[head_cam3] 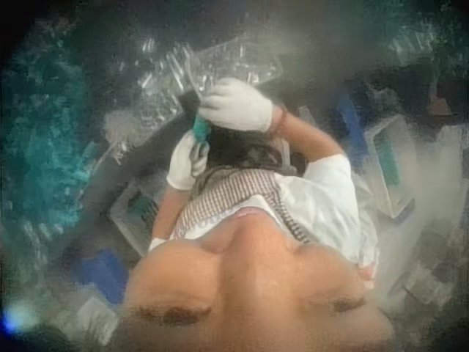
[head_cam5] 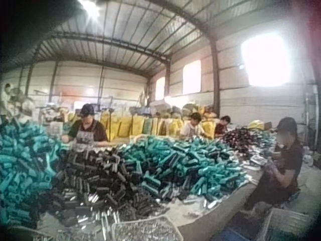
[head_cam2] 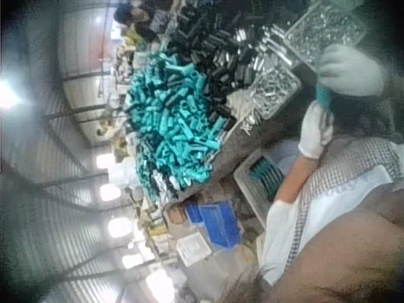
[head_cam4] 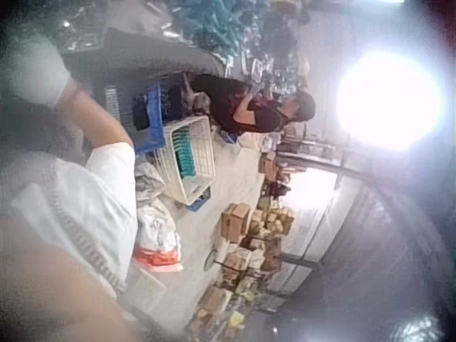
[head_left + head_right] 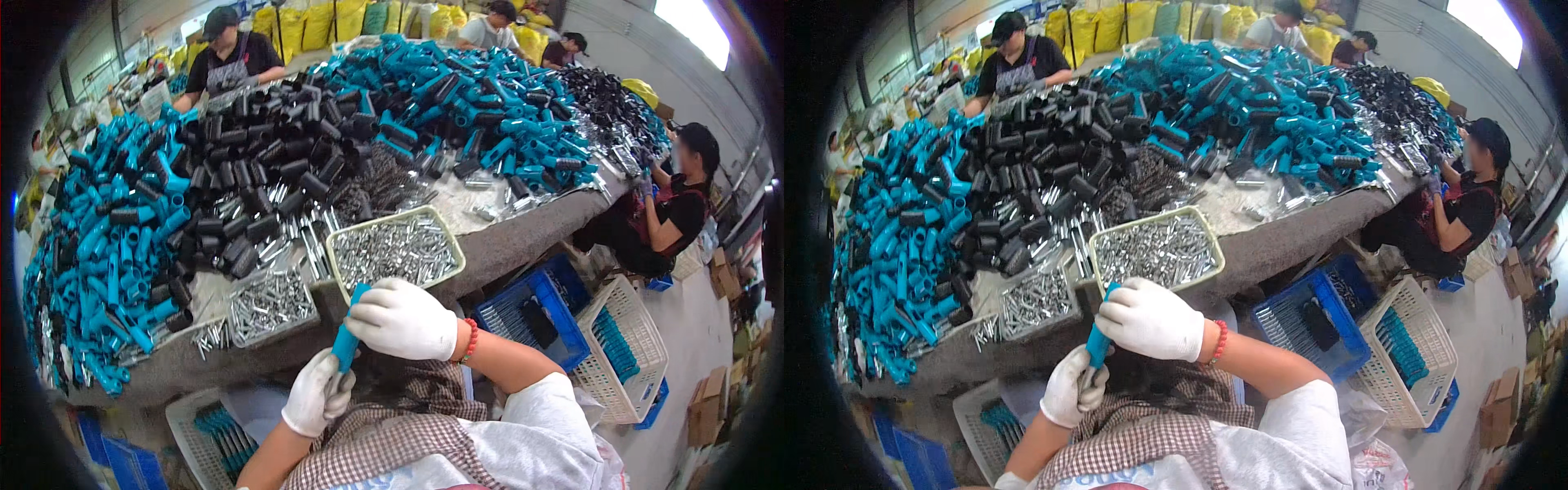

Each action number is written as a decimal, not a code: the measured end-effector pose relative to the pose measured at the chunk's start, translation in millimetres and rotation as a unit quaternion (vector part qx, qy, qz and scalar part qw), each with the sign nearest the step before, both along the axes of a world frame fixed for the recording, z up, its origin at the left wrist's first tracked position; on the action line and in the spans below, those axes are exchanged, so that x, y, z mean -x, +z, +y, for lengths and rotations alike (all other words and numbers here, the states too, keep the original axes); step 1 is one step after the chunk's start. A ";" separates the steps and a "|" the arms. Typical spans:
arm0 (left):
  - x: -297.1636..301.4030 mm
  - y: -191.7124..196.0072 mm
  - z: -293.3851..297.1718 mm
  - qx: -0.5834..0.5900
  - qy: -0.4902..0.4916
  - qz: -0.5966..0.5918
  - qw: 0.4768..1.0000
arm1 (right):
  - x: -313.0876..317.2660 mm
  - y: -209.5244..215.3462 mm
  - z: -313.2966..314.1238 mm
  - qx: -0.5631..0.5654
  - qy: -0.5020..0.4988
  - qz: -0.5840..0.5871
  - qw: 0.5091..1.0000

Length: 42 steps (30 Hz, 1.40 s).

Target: The person assembles tools by fitting metal pins and rods into plastic handles by hand and placing the finished tools into a basket.

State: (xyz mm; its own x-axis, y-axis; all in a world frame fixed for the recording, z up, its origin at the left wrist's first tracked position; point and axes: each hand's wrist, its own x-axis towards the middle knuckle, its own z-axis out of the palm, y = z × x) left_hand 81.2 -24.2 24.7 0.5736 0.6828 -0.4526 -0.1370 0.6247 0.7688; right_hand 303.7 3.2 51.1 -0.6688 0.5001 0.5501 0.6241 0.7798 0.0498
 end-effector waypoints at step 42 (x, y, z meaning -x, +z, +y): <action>-11.3 27.6 56.4 -0.177 0.277 -0.369 0.869 | 39.2 -20.1 -26.5 0.441 -0.045 0.380 0.812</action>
